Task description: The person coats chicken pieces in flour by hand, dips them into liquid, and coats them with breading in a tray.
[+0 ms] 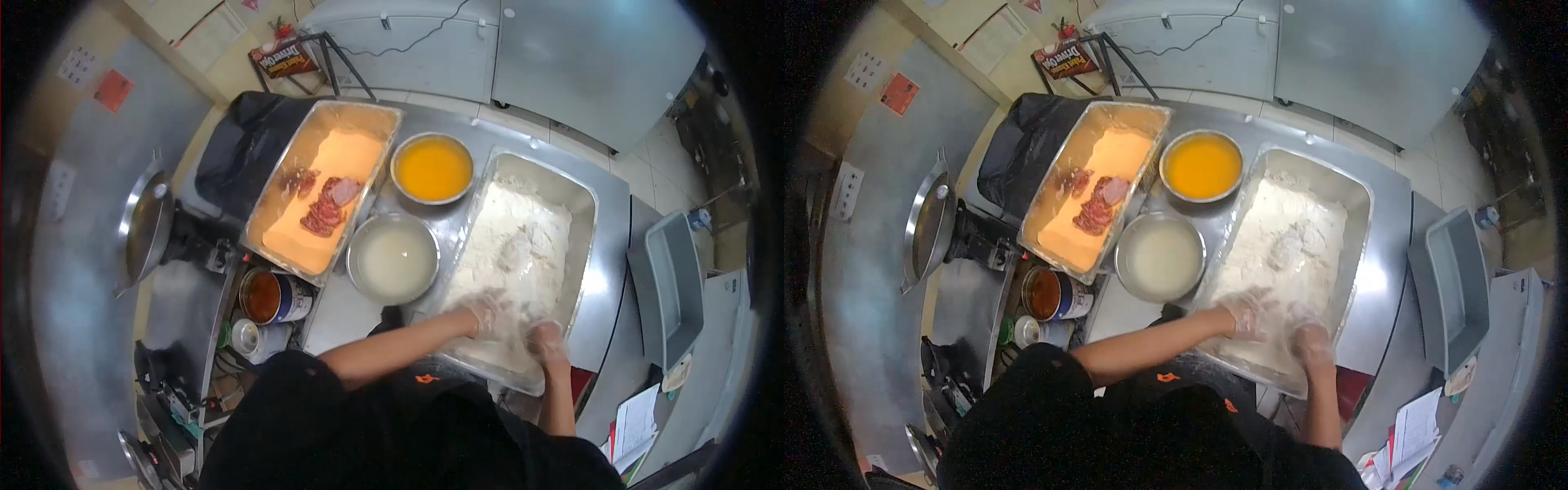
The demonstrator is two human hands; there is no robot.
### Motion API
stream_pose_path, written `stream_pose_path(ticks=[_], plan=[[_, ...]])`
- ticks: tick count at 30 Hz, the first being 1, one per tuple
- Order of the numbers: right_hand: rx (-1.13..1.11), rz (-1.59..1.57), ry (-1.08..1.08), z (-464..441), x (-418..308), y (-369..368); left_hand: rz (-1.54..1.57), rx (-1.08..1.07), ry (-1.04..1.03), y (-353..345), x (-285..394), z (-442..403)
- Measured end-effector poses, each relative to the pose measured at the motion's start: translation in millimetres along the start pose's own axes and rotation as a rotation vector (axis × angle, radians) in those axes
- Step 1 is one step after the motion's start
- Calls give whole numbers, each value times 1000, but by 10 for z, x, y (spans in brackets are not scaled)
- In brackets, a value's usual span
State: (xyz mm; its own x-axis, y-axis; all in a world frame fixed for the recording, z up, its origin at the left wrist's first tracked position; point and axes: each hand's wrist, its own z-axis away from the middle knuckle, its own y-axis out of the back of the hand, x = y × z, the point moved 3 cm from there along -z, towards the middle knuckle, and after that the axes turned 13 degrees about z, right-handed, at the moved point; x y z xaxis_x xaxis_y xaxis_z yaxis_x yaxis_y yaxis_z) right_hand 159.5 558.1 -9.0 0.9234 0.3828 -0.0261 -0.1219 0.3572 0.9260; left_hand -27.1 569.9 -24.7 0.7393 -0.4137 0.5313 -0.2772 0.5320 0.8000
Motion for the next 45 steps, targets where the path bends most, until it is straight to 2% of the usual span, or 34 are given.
stream_pose_path(ticks=[1,2,4,5,6,7,9,11,12,13,14,15,16,17,19,20,21,22,23,24,25,26,28,29,30,32,33,35,36,38,39,42,43,45], plan=[[-9,-39,-37,8,38,-144,51,272,-74,67,-11,66],[205,52,-18,3,228,-548,54,267,-78,149,-83,99],[434,145,-2,-149,143,-558,63,-104,-249,406,-280,119],[310,-363,-134,-213,5,-282,56,-104,-244,654,-441,224],[154,-867,-262,-246,-307,198,381,-29,-120,947,-656,419],[56,-791,-418,-343,-665,705,712,39,13,1152,-940,653],[251,-1181,-297,-709,-1331,1152,1061,299,113,1562,-1801,1017],[488,-1074,-122,-1302,-2090,1640,798,391,80,2075,-2822,1210],[411,-1158,-133,-1584,-2496,1984,705,436,137,2324,-3329,1309],[506,-885,-39,-1991,-2786,2094,615,476,198,2577,-3833,1409],[585,-886,155,-2380,-3123,2294,443,494,217,2819,-4270,1341],[666,-731,160,-2954,-3374,2247,270,512,241,3051,-4711,1275],[197,-1155,9,-3514,-3576,2257,325,556,352,3229,-5093,1180],[196,-966,71,-4116,-3695,2104,275,621,330,3345,-5403,1081],[171,-620,-187,-5063,-3753,1876,248,651,298,3284,-5834,871],[161,-619,-213,-5222,-3839,1664,182,620,349,3204,-5968,708],[170,-110,-221,-5322,-3940,1529,114,585,396,3126,-6066,598],[157,145,-226,-5423,-3995,1393,125,571,378,3060,-6169,520],[146,401,-233,-5506,-4064,1295,-203,360,282,2928,-6173,460],[102,217,-213,-5460,-4199,1178,-518,143,172,2705,-6143,427],[75,40,-189,-5415,-4315,1124,-133,119,335,2584,-6164,402],[52,-139,-161,-5313,-4399,1112,-25,276,302,2257,-6193,554],[-117,12,76,-5036,-4512,1309,211,242,372,2180,-6028,943],[-169,59,154,-4885,-4564,1473,341,31,476,2311,-5874,1140],[-472,-363,-12,-4663,-4604,1759,334,27,467,2266,-5913,1270],[-745,-795,-189,-4430,-4632,1912,946,-87,469,2075,-6055,1414],[-544,-664,-96,-4408,-4558,1900,939,-86,458,2250,-5899,1525],[-208,-92,221,-4318,-4506,1653,442,-16,450,2753,-5498,1828],[1,199,293,-4260,-4476,1532,438,-16,444,2548,-5490,1926],[-140,152,-184,-4161,-4494,989,243,312,590,1875,-5678,2120],[-139,154,-186,-4019,-4598,891,244,312,588,1669,-5724,2151],[-237,-91,-195,-3847,-4723,591,307,-89,500,1370,-5716,2275],[-301,-570,-442,-3861,-4663,405,289,-148,473,1282,-5672,2310],[-290,-1711,-791,-3649,-4850,884,308,-133,447,1212,-5673,2251]])
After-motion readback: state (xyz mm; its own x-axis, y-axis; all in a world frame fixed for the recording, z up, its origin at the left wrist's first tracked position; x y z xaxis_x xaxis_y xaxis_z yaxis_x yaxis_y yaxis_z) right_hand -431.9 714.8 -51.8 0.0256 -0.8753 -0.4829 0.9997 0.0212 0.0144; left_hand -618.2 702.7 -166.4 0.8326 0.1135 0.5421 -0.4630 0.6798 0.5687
